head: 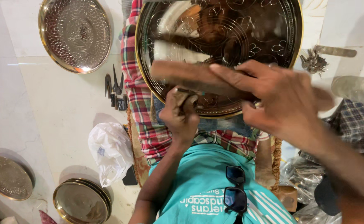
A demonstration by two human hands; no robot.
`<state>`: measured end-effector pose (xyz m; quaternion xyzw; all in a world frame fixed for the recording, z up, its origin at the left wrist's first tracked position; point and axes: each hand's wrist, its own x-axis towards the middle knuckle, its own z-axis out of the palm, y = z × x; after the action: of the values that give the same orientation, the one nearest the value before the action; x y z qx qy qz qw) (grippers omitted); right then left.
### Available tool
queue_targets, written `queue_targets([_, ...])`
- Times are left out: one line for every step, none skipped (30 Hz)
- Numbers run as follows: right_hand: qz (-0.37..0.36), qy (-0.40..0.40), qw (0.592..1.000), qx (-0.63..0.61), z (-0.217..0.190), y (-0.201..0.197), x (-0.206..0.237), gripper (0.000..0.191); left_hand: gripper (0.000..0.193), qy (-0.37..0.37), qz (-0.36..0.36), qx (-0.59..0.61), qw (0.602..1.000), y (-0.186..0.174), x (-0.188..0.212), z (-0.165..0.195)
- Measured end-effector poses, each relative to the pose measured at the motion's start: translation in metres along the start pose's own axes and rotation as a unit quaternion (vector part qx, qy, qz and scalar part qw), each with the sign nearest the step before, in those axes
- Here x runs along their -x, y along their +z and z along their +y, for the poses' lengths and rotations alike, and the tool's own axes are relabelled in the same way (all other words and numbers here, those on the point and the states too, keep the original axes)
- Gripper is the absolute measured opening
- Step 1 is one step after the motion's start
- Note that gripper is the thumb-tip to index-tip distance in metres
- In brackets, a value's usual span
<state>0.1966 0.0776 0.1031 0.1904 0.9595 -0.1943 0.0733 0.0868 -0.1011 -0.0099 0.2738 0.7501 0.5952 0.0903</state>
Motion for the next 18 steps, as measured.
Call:
queue_targets([0.042, 0.011, 0.99, -0.137, 0.002, 0.009, 0.006, 0.081, 0.032, 0.014, -0.034, 0.011, 0.999, -0.001, -0.005, 0.002])
queue_targets([0.082, 0.022, 0.958, -0.273, 0.002, 0.021, 0.012, 0.081, 0.032, 0.027, -0.068, 0.02, 0.997, -0.004, -0.011, 0.004])
queue_targets([0.116, 0.035, 0.907, -0.404, 0.002, 0.033, 0.022, 0.081, 0.034, 0.035, -0.104, 0.028, 0.994, -0.008, -0.016, 0.006])
queue_targets([0.138, 0.06, 0.887, -0.436, 0.001, 0.046, 0.031, 0.079, 0.035, 0.035, -0.171, 0.016, 0.985, -0.012, -0.023, 0.008])
queue_targets([0.163, 0.082, 0.866, -0.466, 0.001, 0.059, 0.039, 0.077, 0.037, 0.039, -0.235, 0.003, 0.971, -0.015, -0.031, 0.008])
queue_targets([0.185, 0.106, 0.841, -0.497, -0.001, 0.071, 0.047, 0.075, 0.04, 0.04, -0.3, -0.012, 0.953, -0.018, -0.039, 0.008])
queue_targets([0.21, 0.113, 0.823, -0.516, -0.004, 0.083, 0.056, 0.074, 0.046, 0.064, -0.339, -0.036, 0.938, -0.02, -0.045, 0.007])
queue_targets([0.237, 0.118, 0.803, -0.534, -0.006, 0.093, 0.063, 0.073, 0.052, 0.09, -0.377, -0.06, 0.92, -0.02, -0.053, 0.004])
queue_targets([0.263, 0.124, 0.782, -0.552, -0.008, 0.102, 0.069, 0.071, 0.058, 0.115, -0.414, -0.085, 0.899, -0.021, -0.058, 0.002])
queue_targets([0.267, 0.137, 0.769, -0.565, -0.011, 0.11, 0.075, 0.071, 0.06, 0.117, -0.428, -0.096, 0.891, -0.021, -0.062, 0.0])
queue_targets([0.271, 0.149, 0.756, -0.577, -0.013, 0.116, 0.079, 0.072, 0.061, 0.119, -0.442, -0.107, 0.883, -0.02, -0.065, -0.002])
queue_targets([0.275, 0.16, 0.743, -0.589, -0.015, 0.121, 0.082, 0.072, 0.063, 0.122, -0.455, -0.118, 0.874, -0.019, -0.067, -0.003])
queue_targets([0.281, 0.163, 0.753, -0.573, -0.017, 0.126, 0.084, 0.072, 0.063, 0.121, -0.46, -0.122, 0.871, -0.02, -0.068, -0.004])
queue_targets([0.286, 0.166, 0.763, -0.555, -0.018, 0.13, 0.086, 0.072, 0.063, 0.119, -0.466, -0.123, 0.868, -0.02, -0.069, -0.005])
queue_targets([0.293, 0.167, 0.775, -0.535, -0.019, 0.132, 0.087, 0.072, 0.063, 0.12, -0.469, -0.123, 0.866, -0.019, -0.07, -0.005])
queue_targets([0.301, 0.16, 0.776, -0.53, -0.019, 0.133, 0.088, 0.071, 0.064, 0.129, -0.467, -0.112, 0.868, -0.019, -0.071, -0.004])
queue_targets([0.307, 0.156, 0.778, -0.526, -0.02, 0.134, 0.089, 0.069, 0.064, 0.134, -0.466, -0.101, 0.869, -0.019, -0.071, -0.004])
queue_targets([0.31, 0.154, 0.779, -0.522, -0.019, 0.133, 0.091, 0.068, 0.065, 0.136, -0.467, -0.089, 0.87, -0.02, -0.072, -0.002])
